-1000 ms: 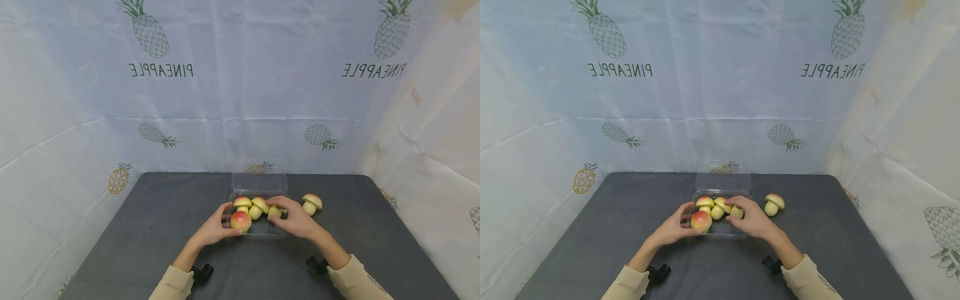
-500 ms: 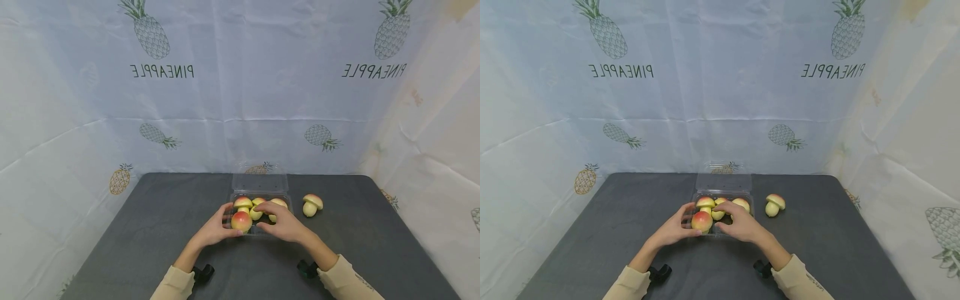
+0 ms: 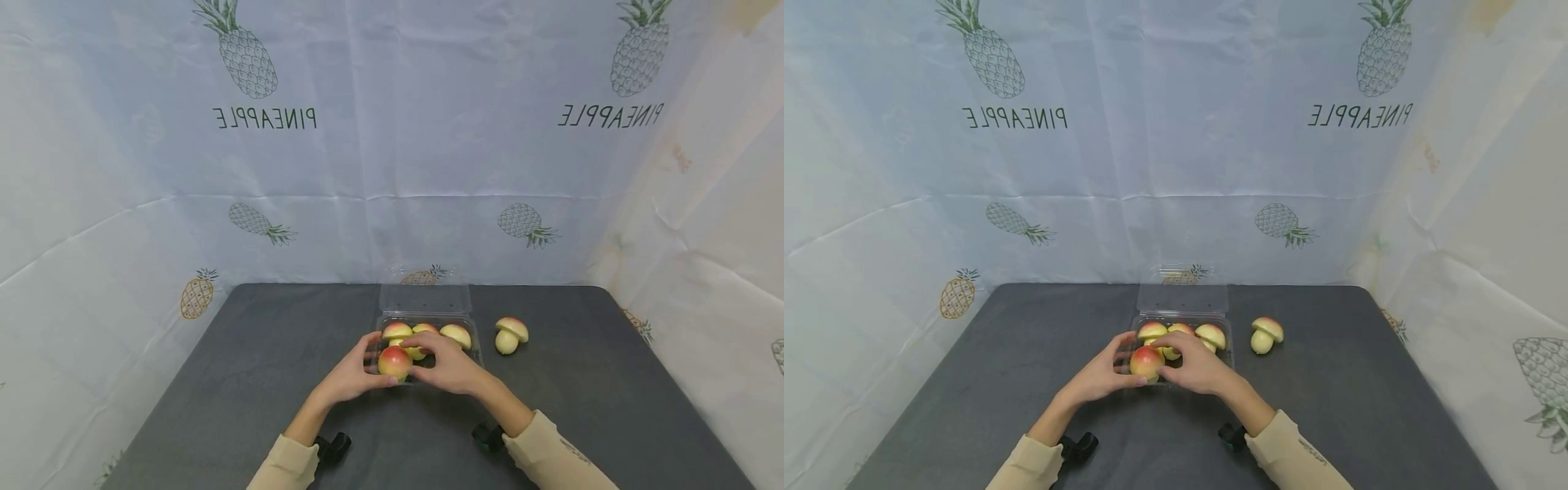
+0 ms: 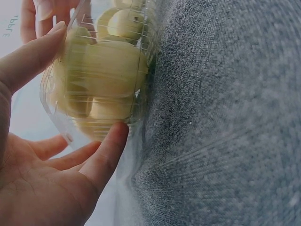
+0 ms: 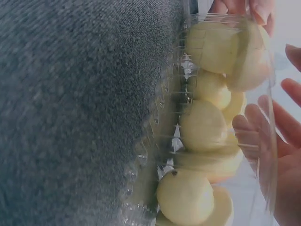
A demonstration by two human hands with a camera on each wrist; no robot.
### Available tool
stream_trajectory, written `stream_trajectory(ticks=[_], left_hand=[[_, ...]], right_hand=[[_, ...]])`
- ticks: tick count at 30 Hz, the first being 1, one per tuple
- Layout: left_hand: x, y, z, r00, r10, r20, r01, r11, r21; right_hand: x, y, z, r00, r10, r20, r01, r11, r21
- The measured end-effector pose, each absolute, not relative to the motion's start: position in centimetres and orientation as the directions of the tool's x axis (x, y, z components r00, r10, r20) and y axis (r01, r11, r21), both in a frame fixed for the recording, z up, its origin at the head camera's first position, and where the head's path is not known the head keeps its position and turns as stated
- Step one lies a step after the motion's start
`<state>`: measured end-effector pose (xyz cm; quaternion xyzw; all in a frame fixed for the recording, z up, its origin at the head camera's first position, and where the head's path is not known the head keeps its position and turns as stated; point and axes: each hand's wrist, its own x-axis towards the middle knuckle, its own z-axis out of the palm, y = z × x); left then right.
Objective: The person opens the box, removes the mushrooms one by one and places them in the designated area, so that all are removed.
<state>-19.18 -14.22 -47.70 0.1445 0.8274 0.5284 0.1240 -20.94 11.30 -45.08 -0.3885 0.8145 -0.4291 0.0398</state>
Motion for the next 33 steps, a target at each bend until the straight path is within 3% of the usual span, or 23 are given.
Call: stream_trajectory(ticks=[16,33], left_hand=[[-19.2,-14.3,-47.7,-0.924,0.378,-0.055,0.106,0.392,0.914],[-19.2,-14.2,-47.7,-0.927,0.372,-0.056,0.105,0.398,0.911]], right_hand=[[-21.7,10.1,-46.0,-0.655,-0.720,0.229,-0.572,0.275,-0.773],[-22.1,9.8,-46.1,-0.671,-0.718,0.187,-0.574,0.343,-0.744]])
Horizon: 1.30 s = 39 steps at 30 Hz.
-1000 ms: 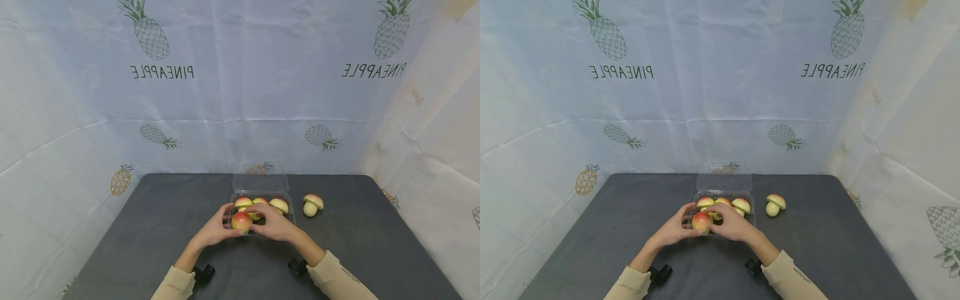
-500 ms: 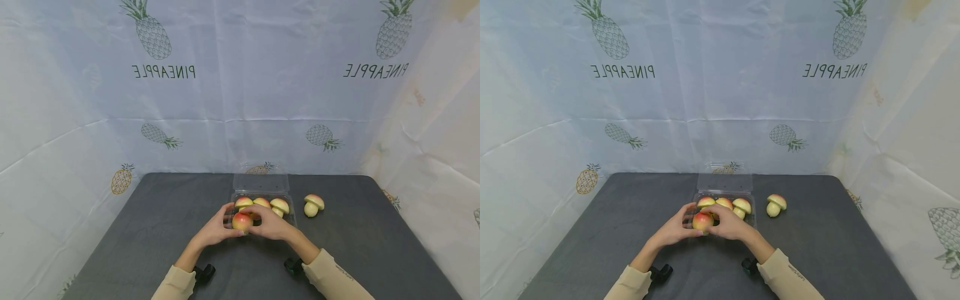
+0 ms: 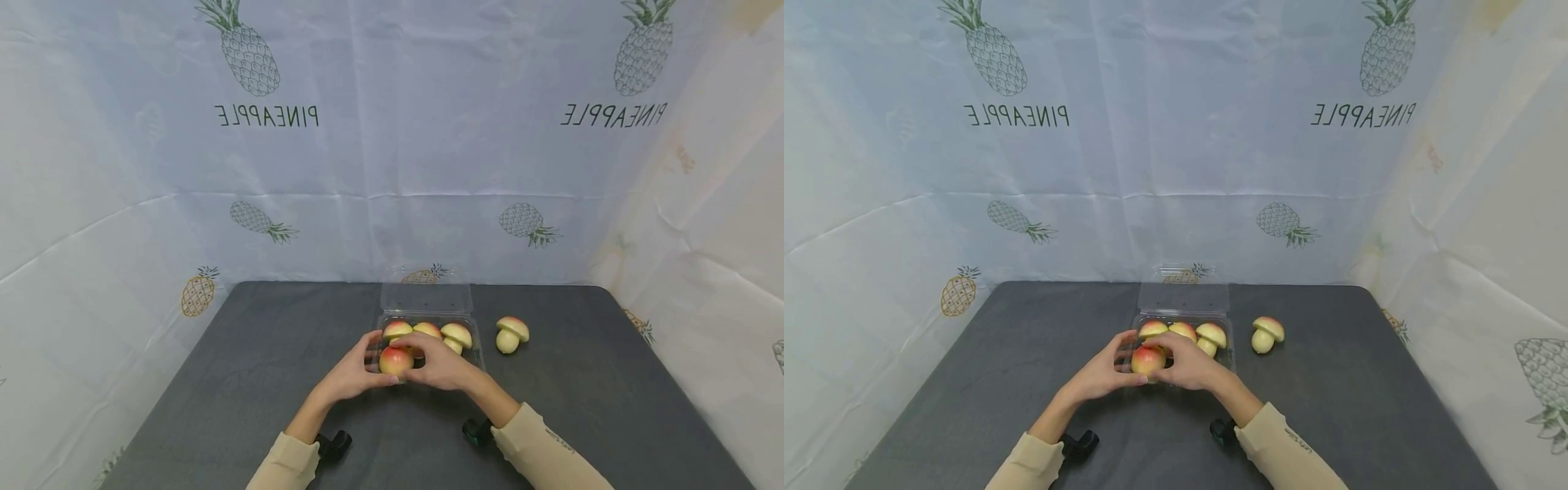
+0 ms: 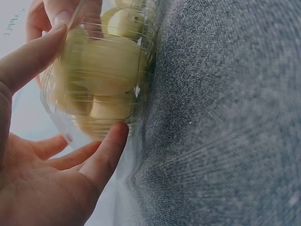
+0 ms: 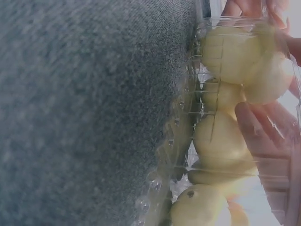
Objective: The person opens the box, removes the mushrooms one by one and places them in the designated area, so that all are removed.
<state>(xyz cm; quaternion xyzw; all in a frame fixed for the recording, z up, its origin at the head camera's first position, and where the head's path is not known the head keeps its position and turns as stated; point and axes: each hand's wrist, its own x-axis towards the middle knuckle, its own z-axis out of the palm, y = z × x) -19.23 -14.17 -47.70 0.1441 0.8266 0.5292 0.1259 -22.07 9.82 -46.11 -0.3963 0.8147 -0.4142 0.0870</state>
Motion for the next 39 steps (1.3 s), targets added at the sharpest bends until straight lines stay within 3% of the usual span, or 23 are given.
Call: stream_trajectory(ticks=[39], left_hand=[[-19.2,-14.2,-47.6,-0.928,0.364,-0.075,0.082,0.399,0.913]], right_hand=[[-20.6,15.1,-43.5,-0.697,-0.624,0.353,-0.668,0.386,-0.637]])
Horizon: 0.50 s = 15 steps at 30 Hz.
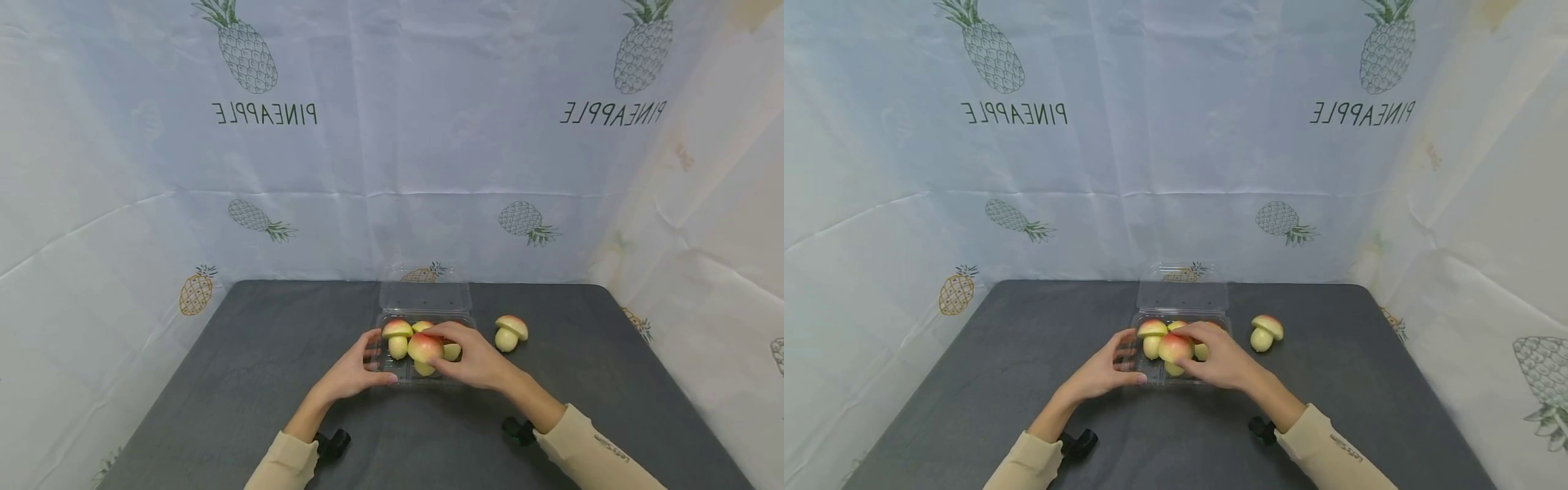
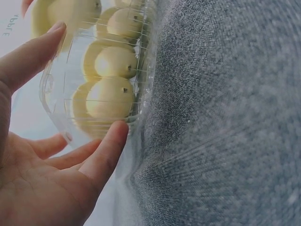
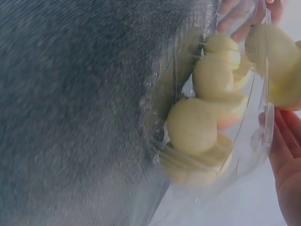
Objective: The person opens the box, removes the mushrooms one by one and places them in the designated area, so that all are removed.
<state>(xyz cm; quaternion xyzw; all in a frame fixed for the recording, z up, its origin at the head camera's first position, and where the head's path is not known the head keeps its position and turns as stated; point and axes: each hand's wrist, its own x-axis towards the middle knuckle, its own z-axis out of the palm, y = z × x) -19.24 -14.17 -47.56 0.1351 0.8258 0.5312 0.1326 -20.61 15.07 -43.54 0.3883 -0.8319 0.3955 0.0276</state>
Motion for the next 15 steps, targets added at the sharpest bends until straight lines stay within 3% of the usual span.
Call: stream_trajectory(ticks=[15], left_hand=[[-19.3,-14.2,-47.6,-0.928,0.365,-0.075,0.083,0.399,0.913]], right_hand=[[-20.1,17.5,-43.5,-0.735,-0.557,0.387,-0.656,0.438,-0.615]])
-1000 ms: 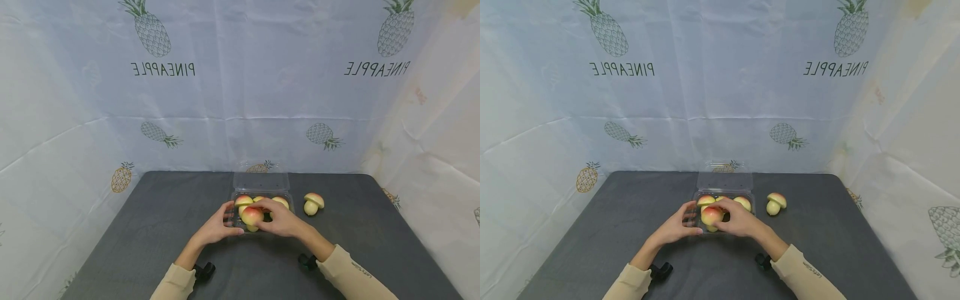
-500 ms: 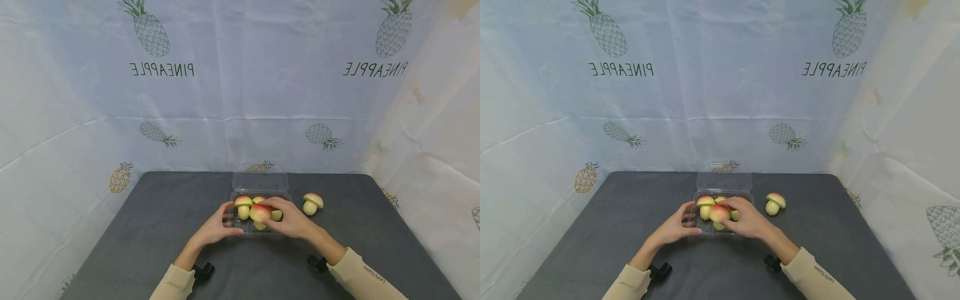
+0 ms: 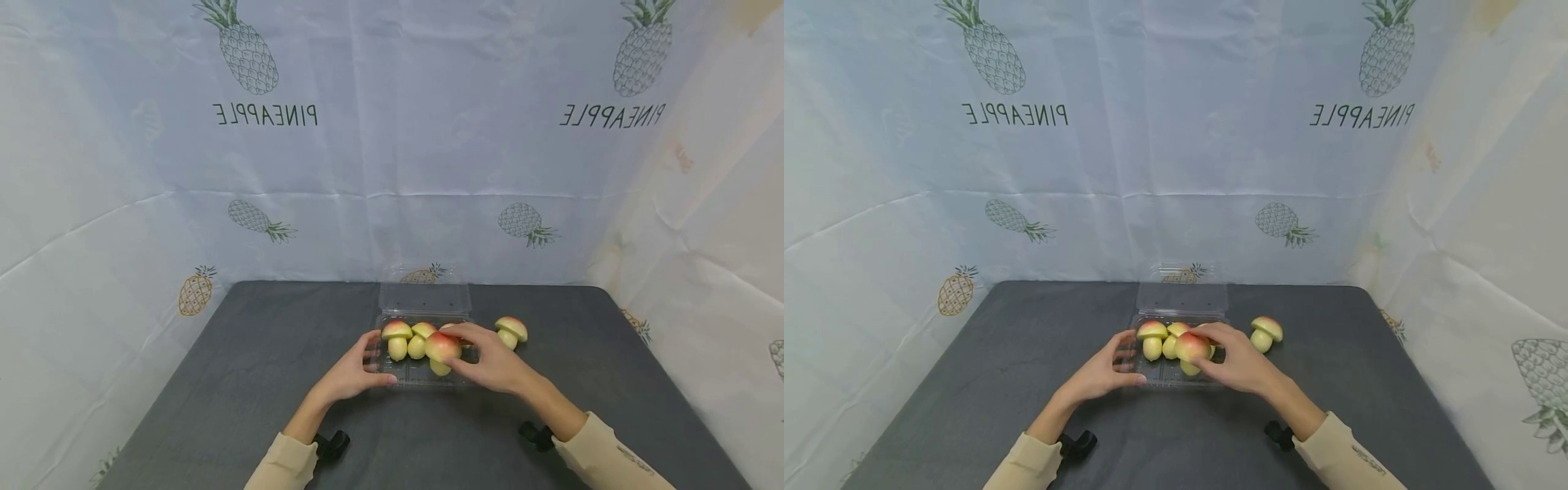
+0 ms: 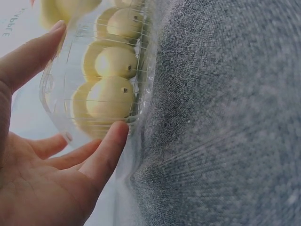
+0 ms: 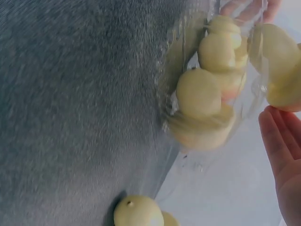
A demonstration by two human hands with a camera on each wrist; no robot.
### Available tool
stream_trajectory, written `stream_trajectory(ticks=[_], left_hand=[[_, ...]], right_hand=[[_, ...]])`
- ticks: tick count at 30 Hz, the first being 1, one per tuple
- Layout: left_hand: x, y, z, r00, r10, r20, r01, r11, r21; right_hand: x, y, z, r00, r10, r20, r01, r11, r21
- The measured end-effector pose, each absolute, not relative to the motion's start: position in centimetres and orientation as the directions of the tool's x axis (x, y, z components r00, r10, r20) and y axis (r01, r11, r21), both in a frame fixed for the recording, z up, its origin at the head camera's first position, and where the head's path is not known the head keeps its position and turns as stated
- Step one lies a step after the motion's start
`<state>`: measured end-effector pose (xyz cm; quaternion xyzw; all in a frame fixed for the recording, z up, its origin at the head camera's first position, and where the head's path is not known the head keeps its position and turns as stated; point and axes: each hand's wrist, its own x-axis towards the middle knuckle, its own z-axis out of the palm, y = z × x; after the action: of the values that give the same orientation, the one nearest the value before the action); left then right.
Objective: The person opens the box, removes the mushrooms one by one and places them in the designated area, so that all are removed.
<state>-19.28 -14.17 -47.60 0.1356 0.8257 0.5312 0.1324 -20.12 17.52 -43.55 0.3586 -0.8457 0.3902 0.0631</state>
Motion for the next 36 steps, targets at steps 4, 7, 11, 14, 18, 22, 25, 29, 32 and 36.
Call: stream_trajectory(ticks=[4,7,11,14,18,22,25,29,32,36], left_hand=[[-19.3,-14.1,-47.6,-0.927,0.368,-0.078,0.080,0.395,0.915],[-19.3,-14.2,-47.7,-0.927,0.367,-0.078,0.078,0.392,0.917],[-19.2,-14.2,-47.7,-0.927,0.367,-0.075,0.081,0.393,0.916],[-19.3,-14.3,-47.7,-0.927,0.367,-0.076,0.081,0.394,0.916],[-19.4,-14.3,-47.7,-0.927,0.367,-0.077,0.081,0.396,0.914],[-19.4,-14.3,-47.8,-0.927,0.367,-0.078,0.081,0.398,0.914],[-19.4,-14.3,-47.9,-0.927,0.368,-0.079,0.081,0.399,0.913],[-19.4,-14.3,-47.8,-0.925,0.372,-0.073,0.086,0.394,0.915],[-19.3,-14.3,-47.7,-0.925,0.374,-0.071,0.087,0.389,0.917],[-19.2,-14.4,-47.7,-0.925,0.373,-0.075,0.082,0.389,0.917]], right_hand=[[-20.0,18.4,-43.3,-0.740,-0.540,0.402,-0.656,0.445,-0.609],[-19.9,19.0,-43.1,-0.744,-0.529,0.408,-0.655,0.457,-0.601],[-19.9,19.7,-42.8,-0.755,-0.514,0.407,-0.649,0.500,-0.573],[-19.9,20.2,-42.6,-0.756,-0.509,0.412,-0.652,0.529,-0.543],[-20.0,20.9,-42.5,-0.756,-0.494,0.430,-0.654,0.557,-0.511],[-19.9,21.8,-42.4,-0.771,-0.471,0.429,-0.636,0.567,-0.523],[-19.9,22.6,-42.4,-0.784,-0.455,0.422,-0.621,0.565,-0.544],[-19.8,23.6,-42.4,-0.793,-0.431,0.430,-0.609,0.574,-0.547],[-19.8,24.3,-42.2,-0.800,-0.402,0.445,-0.598,0.581,-0.551],[-19.7,25.3,-42.0,-0.805,-0.369,0.464,-0.590,0.581,-0.561]])
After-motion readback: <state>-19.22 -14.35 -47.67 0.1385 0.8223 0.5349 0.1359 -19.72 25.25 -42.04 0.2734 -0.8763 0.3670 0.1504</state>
